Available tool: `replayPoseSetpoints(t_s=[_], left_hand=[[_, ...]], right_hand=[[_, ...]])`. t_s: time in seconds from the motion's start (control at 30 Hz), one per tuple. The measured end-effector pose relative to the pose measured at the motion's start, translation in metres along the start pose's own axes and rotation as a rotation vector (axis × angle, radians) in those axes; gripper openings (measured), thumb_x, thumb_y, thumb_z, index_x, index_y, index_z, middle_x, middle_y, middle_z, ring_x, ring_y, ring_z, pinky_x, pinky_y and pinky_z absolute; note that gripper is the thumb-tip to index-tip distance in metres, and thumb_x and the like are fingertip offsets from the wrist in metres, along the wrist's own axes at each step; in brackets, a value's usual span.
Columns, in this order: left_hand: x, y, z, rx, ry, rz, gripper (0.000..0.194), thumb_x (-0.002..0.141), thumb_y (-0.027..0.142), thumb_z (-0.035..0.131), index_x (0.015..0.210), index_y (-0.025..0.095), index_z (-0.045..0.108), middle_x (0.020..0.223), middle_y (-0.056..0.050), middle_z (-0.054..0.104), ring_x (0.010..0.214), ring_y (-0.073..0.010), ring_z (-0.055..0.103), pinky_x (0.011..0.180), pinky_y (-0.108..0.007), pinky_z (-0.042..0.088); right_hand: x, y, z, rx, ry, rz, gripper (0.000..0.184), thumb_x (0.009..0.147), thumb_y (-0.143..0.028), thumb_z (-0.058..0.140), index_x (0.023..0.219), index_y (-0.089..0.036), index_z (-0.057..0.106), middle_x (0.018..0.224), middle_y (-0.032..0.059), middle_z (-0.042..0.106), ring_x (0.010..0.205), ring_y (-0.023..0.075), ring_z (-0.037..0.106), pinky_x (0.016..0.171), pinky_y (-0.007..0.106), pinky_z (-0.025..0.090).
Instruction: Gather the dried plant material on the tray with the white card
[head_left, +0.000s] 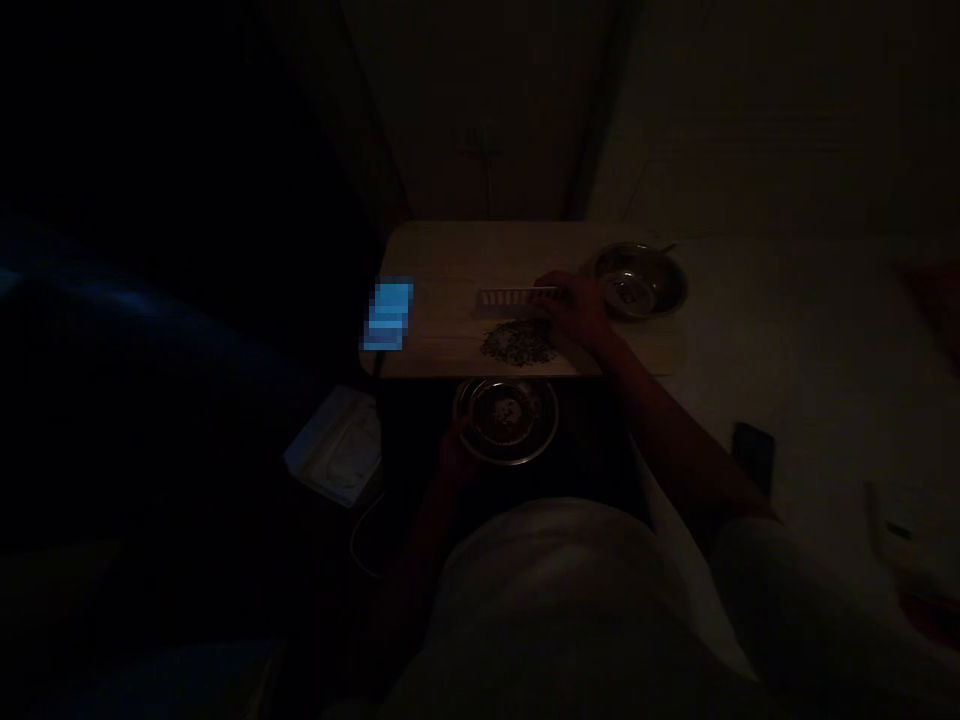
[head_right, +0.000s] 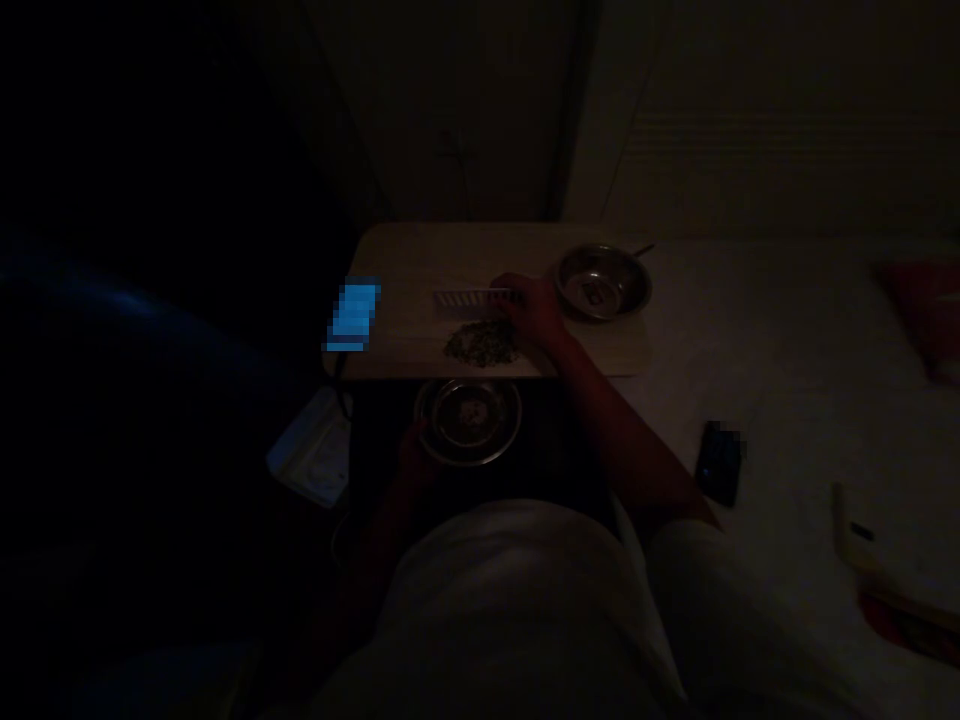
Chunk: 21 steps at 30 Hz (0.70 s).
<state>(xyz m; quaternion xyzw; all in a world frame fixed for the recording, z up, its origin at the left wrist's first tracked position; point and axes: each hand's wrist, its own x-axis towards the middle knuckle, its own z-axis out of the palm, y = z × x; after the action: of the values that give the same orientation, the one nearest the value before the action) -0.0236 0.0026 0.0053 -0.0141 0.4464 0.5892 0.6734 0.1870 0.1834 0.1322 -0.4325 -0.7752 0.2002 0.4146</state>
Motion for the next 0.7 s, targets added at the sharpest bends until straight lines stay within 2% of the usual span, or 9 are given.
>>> replayPoseSetpoints(t_s=[0.3,0.47,0.7], left_hand=[[0.002,0.001,-0.001,0.009,0.063,-0.039,0.019,0.074,0.022,0.063,0.089,0.014,0.071,0.088,-0.008,0.075,0.115,-0.0292,0.060,0.102,-0.042,0.045],[0.006,-0.001,-0.007,0.004,0.019,-0.042,0.021,0.076,0.023,0.061,0.093,0.015,0.071,0.093,-0.008,0.075,0.115,-0.0291,0.060,0.101,-0.041,0.045],[0.008,-0.003,-0.011,0.008,-0.021,-0.003,0.026,0.075,0.027,0.064,0.098,0.017,0.070,0.096,-0.007,0.075,0.116,-0.0296,0.060,0.101,-0.043,0.046]], right_hand=[[0.000,0.005,0.001,-0.026,0.018,0.004,0.019,0.080,-0.034,0.065,0.094,-0.022,0.069,0.090,0.0035,0.072,0.079,0.0221,0.065,0.076,0.037,0.052],[0.000,0.000,0.000,-0.026,-0.011,-0.027,0.017,0.080,-0.030,0.065,0.094,-0.022,0.069,0.093,0.0034,0.073,0.083,0.0226,0.066,0.080,0.038,0.051],[0.000,-0.004,-0.001,-0.022,-0.025,-0.042,0.014,0.080,-0.028,0.065,0.092,-0.022,0.069,0.089,0.0035,0.072,0.079,0.0213,0.066,0.077,0.036,0.050]])
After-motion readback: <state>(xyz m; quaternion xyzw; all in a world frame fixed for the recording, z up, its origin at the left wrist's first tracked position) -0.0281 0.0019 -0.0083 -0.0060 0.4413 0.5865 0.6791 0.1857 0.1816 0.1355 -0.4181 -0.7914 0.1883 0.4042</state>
